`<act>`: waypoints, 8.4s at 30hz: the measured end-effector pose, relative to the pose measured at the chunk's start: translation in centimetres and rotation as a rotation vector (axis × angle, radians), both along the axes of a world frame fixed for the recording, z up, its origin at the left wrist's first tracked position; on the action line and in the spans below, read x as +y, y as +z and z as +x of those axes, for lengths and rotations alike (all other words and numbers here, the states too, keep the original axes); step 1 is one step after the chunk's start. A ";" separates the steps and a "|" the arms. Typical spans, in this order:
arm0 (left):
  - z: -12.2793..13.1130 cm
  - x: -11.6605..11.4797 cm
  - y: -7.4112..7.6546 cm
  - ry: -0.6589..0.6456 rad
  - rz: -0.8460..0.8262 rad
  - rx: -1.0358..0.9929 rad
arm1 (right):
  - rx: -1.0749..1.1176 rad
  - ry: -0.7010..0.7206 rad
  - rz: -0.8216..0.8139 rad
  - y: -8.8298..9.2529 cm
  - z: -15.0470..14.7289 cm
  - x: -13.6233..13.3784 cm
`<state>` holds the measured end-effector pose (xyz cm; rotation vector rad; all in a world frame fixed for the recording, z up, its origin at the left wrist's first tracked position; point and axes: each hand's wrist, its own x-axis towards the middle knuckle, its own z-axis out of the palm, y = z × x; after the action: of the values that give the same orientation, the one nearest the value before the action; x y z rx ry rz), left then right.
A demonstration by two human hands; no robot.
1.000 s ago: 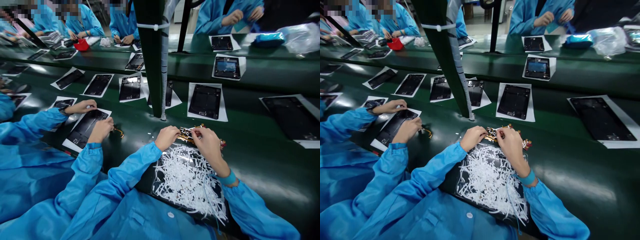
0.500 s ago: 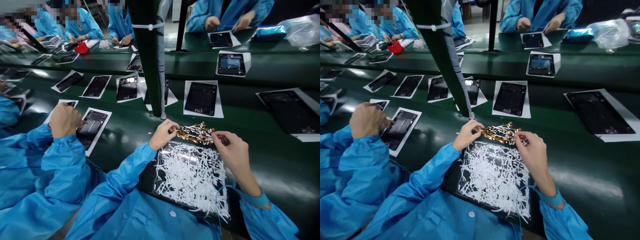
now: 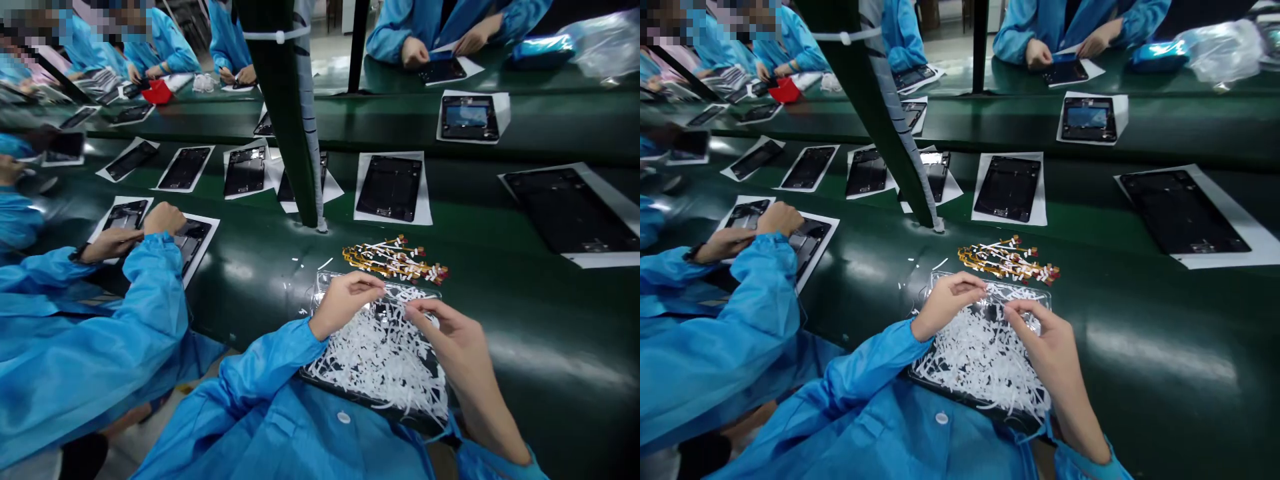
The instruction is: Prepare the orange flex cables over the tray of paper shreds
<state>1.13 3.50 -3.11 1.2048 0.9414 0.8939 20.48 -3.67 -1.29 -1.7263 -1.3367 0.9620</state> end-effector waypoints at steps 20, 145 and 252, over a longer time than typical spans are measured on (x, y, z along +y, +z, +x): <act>-2.6 -1.8 3.0 0.066 0.506 0.231 | -0.322 0.223 0.191 0.9 -1.7 -0.1; -3.8 -0.4 3.6 0.178 0.520 0.393 | 0.066 0.179 -0.181 1.9 -1.8 -0.6; -28.1 1.3 -3.1 0.862 0.177 1.052 | -0.764 0.427 0.087 -0.5 -0.8 10.4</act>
<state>-26.96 4.77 -6.19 1.4424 2.3875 0.9866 19.70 6.78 -1.77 -1.8533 -2.2635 0.4302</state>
